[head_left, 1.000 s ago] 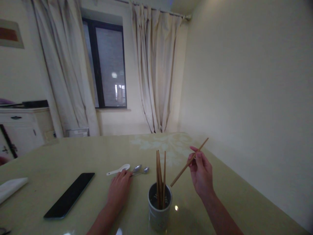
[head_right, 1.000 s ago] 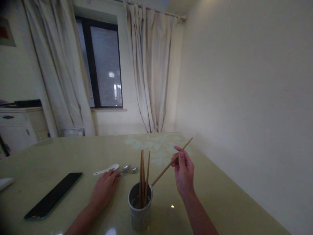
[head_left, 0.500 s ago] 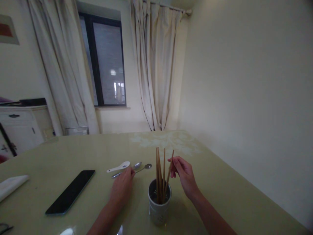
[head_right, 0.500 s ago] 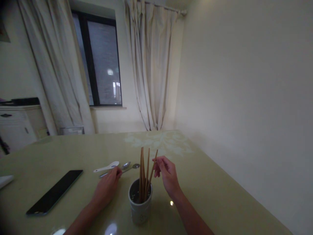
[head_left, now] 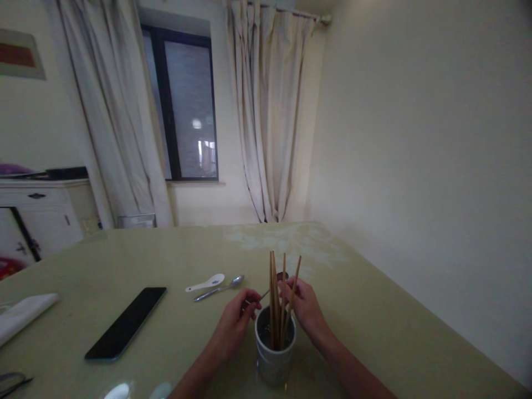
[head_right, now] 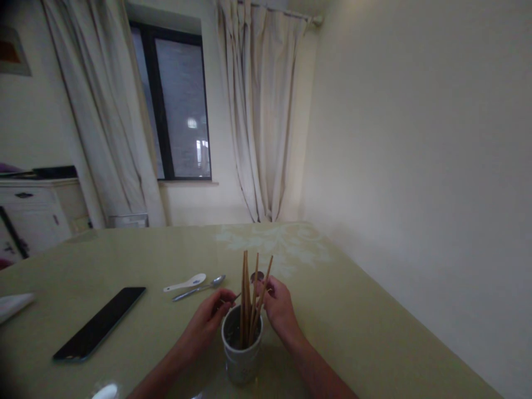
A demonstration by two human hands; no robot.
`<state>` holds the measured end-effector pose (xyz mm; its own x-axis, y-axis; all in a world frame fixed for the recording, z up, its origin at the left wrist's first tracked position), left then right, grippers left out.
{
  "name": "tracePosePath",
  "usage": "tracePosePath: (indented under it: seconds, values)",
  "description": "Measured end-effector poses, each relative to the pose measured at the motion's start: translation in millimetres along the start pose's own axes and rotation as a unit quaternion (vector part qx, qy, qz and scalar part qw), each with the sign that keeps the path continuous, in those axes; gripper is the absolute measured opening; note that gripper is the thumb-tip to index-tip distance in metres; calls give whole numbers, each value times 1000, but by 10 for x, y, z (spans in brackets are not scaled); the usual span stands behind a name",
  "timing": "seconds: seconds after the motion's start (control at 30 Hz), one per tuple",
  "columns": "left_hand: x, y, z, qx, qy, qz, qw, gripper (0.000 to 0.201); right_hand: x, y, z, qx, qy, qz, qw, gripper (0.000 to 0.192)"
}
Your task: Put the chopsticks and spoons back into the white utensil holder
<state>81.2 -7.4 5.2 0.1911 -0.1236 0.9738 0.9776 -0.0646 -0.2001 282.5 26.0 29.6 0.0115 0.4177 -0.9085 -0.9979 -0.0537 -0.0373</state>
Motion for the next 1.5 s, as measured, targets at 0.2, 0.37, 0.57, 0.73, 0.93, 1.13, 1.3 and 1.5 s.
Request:
tracePosePath:
  seconds: [0.2,0.37,0.57,0.73,0.93,1.13,1.3,1.5]
  values:
    - [-21,-23,40,-9,1,48,999,36,-75,-40,34,36,-54,24,998,49]
    - [-175,-405,167,154,44,271,949,32,-158,-339,172,182,-113,10,977,44]
    - [-348,-684,187,194,1,519,833,38,-329,-789,264,335,-148,85,927,41]
    - [-357,-656,191,180,-22,561,808,35,-497,-699,192,324,-141,203,913,38]
    - [-256,-648,128,169,-27,546,820,28,-590,-327,-7,129,-138,106,976,27]
    - [-94,-521,85,210,6,501,839,26,-537,-199,-89,43,-113,54,991,32]
    - [9,-347,86,180,6,302,936,27,-477,-235,-49,2,-101,85,991,37]
    - [157,-18,-7,91,11,93,991,38,-177,-153,41,41,1,133,990,45]
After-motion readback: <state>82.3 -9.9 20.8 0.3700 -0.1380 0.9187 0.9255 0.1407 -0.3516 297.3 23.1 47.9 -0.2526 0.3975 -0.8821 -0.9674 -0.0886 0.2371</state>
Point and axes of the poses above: each hand's wrist, its own z-axis towards the middle knuckle, its own y-axis out of the palm, x = y × z, the point moved 1 cm from there along z, towards the middle knuckle, and after that the axes turned 10 degrees about -y, right-handed, at the moved point
